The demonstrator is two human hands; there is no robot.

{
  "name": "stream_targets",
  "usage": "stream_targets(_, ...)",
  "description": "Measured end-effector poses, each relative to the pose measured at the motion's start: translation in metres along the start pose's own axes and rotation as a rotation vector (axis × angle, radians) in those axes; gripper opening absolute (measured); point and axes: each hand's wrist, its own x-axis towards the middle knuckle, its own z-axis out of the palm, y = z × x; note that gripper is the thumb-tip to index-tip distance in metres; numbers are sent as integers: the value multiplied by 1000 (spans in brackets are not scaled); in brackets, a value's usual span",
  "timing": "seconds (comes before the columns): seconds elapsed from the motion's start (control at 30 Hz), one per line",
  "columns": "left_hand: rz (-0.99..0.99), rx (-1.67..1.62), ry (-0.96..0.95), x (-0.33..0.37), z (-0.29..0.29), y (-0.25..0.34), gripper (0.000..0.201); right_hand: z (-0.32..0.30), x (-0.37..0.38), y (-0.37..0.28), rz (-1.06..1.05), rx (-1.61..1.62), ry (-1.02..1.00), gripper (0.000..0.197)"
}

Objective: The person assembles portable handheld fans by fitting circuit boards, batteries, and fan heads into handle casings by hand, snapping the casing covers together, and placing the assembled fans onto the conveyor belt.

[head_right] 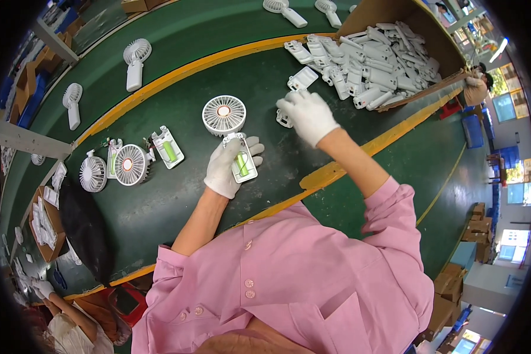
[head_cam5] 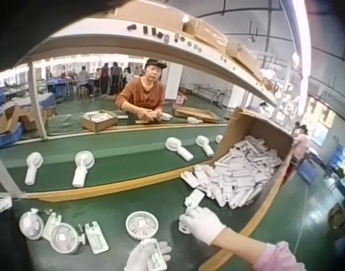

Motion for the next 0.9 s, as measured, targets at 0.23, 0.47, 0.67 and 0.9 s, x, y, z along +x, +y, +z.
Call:
stream_targets(0.23, 15, 2, -111, 6, -10, -1, 27, 9, 24, 45, -266, -163, -145, 8)
stream_targets(0.47, 40, 61, 115, -4, 5, 7, 27, 4, 10, -51, 490, 755, -44, 20)
stream_targets(0.67, 96, 80, 34, 5, -6, 1, 28, -10, 0, -89, 558, 1460, -378, 32)
stream_targets(0.9, 102, -73, 27, 6, -5, 0, 19, -26, 10, -75, 455, 1337, -683, 46)
